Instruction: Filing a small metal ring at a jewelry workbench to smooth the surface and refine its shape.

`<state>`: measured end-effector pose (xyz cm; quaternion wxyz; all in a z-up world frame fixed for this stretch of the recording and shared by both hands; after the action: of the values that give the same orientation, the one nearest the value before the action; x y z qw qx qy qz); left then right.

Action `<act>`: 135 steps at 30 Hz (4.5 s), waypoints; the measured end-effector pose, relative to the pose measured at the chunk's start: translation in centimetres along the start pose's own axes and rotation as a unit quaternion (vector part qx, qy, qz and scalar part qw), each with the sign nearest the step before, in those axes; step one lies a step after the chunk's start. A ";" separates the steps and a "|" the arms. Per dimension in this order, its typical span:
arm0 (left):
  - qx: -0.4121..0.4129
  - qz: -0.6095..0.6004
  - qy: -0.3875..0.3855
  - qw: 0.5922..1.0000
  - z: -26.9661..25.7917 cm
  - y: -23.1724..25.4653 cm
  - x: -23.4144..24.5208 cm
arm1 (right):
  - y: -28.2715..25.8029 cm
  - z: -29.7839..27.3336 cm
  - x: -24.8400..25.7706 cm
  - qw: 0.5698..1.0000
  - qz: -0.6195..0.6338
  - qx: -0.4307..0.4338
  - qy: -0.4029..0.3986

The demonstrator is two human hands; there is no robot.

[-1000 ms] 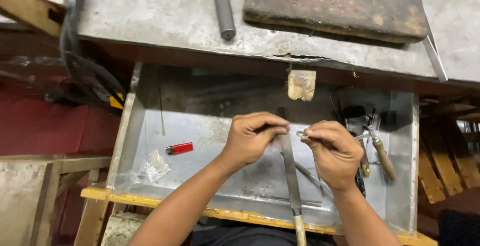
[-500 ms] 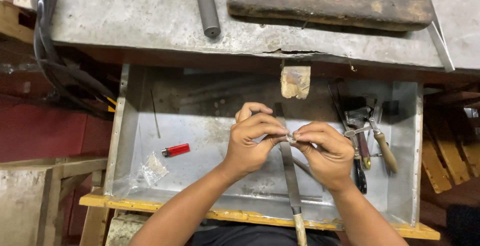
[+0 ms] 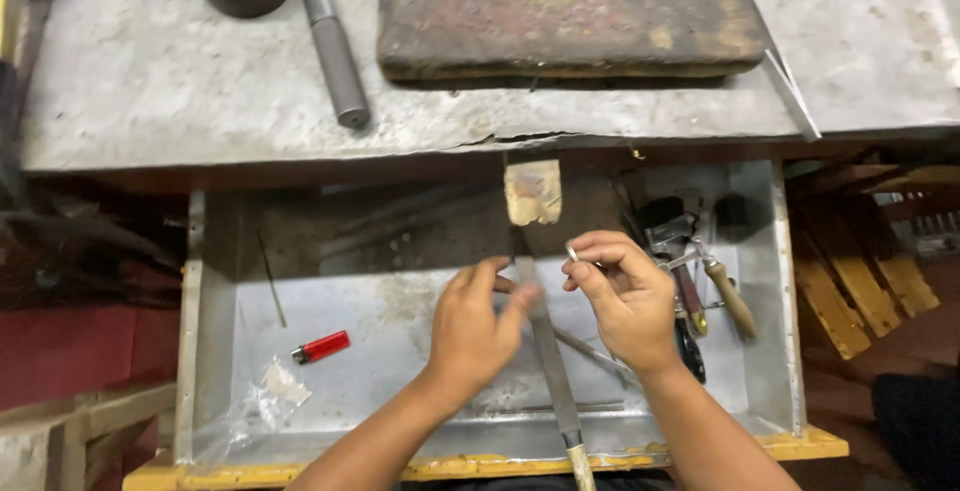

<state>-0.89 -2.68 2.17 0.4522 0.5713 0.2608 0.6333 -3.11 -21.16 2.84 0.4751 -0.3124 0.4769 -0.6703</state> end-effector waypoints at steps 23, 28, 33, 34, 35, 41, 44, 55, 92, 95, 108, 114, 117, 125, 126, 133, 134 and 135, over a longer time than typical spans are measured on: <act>0.001 0.208 -0.208 0.956 -4.9 -1.5 -0.4 | 2.2 0.5 -2.0 0.932 -0.276 -0.013 -0.236; 0.104 0.113 -0.251 0.956 -9.3 -3.3 -0.8 | 1.8 -0.7 -4.0 0.911 -0.275 -0.002 -0.307; 0.113 0.078 -0.220 0.966 -8.6 -4.1 2.1 | 2.7 -1.5 -4.6 0.898 -0.249 0.000 -0.363; 0.115 0.077 -0.220 0.966 -8.4 -4.2 2.5 | 2.9 -1.7 -4.8 0.897 -0.248 -0.001 -0.365; 0.119 0.062 -0.220 0.966 -8.3 -4.3 2.9 | 3.0 -1.8 -4.9 0.899 -0.256 0.022 -0.356; 0.162 0.012 -0.206 0.965 -8.2 -4.9 4.0 | 2.6 -1.9 -5.6 0.910 -0.252 0.054 -0.325; 0.157 -0.007 -0.190 0.969 -8.4 -5.2 4.1 | 2.6 -2.0 -5.8 0.914 -0.261 0.056 -0.305; 0.147 -0.019 -0.181 0.972 -8.6 -5.4 4.0 | 2.5 -2.7 -6.6 0.909 -0.298 0.094 -0.275; 0.151 0.025 -0.173 0.973 -8.7 -4.7 4.4 | 7.6 -1.0 -4.3 0.849 -0.322 0.260 -0.329; 0.129 0.022 -0.161 0.978 -8.7 -4.7 4.5 | 4.9 -3.4 -5.8 0.872 -0.289 0.241 -0.314; 0.104 -0.004 -0.096 0.990 -7.9 -4.5 4.5 | 4.5 0.3 -4.8 0.923 -0.247 0.128 -0.266; 0.038 -0.001 -0.007 0.999 -7.0 -3.5 5.5 | 2.8 -2.3 -5.3 0.891 -0.251 0.188 -0.328; -0.004 0.008 -0.015 1.000 -5.6 -2.7 5.6 | 2.5 -2.3 -5.3 0.874 -0.260 0.234 -0.336; -0.069 -0.200 0.086 0.974 -4.1 -2.3 5.5 | 3.6 -3.7 -3.5 0.955 -0.015 -0.217 -0.202; -0.076 -0.221 0.103 0.967 -4.3 -2.1 5.6 | 3.6 -3.9 -3.7 0.948 0.037 -0.249 -0.196; -0.072 -0.262 0.105 0.957 -4.1 -1.7 5.8 | 3.3 -4.6 -3.7 0.934 0.123 -0.277 -0.189; -0.074 -0.268 0.106 0.955 -4.0 -1.5 5.8 | 3.3 -4.6 -3.6 0.934 0.122 -0.273 -0.195; -0.077 -0.275 0.107 0.953 -4.0 -1.3 5.8 | 3.3 -4.6 -3.5 0.934 0.122 -0.269 -0.200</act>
<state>-3.98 3.71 3.05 0.6208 0.3703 0.4048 0.5600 -4.80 -16.56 -1.76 0.5369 -0.4955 0.5689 -0.3777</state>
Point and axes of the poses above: each hand's wrist, its own z-axis towards the middle knuckle, its own x-axis out of the back of the hand, y = z × x, the point moved 3 cm from there along z, towards the middle knuckle, and after that the axes turned 5 degrees about y, right-handed, at the moved point
